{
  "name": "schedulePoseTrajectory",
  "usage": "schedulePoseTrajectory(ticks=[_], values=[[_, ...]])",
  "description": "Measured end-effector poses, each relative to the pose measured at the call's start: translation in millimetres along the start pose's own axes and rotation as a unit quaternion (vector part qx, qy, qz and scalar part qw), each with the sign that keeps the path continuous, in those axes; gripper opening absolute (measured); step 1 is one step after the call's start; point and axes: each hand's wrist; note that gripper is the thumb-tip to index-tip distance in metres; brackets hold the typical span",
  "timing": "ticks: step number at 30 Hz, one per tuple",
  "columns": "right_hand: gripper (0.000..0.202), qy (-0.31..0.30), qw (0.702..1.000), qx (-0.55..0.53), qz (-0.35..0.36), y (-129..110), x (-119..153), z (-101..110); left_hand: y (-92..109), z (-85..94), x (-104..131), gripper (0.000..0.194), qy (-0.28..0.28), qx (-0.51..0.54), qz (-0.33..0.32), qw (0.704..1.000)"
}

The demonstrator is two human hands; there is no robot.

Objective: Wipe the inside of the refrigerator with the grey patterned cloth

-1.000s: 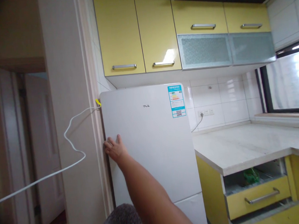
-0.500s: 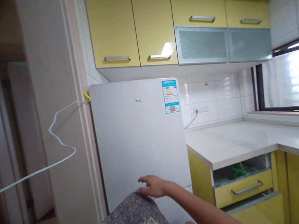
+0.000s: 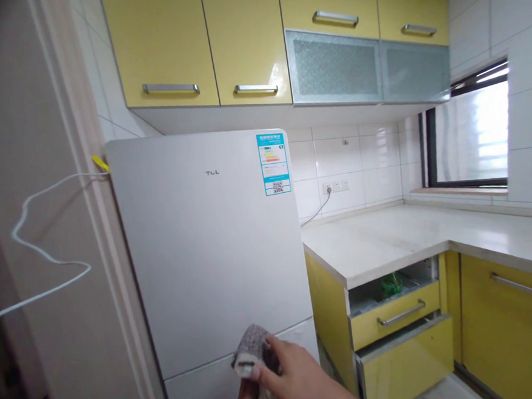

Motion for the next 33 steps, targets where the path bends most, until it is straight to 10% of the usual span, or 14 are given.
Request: schedulePoseTrajectory(ticks=[7,19,23,29,33], values=[[0.036,0.078,0.996,-0.025,0.030,32,-29,4,-27,4.1,-52,0.058,0.035,0.085,-0.048,0.995],[0.026,0.167,0.983,0.074,-0.006,83,-51,52,42,12.3,-32,0.062,0.041,0.035,0.031,0.998],[0.042,0.137,0.987,0.081,0.009,76,-47,44,55,-3.3,-28,0.052,0.045,0.018,0.002,0.999],[0.079,0.004,0.970,0.056,0.236,38,-36,23,64,-45.9,-29,0.030,0.025,-0.034,-0.036,0.998],[0.058,0.069,0.974,0.116,0.184,22,-43,20,65,-62.6,-27,0.032,-0.013,-0.058,-0.083,0.995]])
Point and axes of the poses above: each hand's wrist, its own x-axis away from the middle knuckle, its own z-axis out of the back of the hand, y = z × x, and after that the axes turned 3 degrees about -y, right-handed
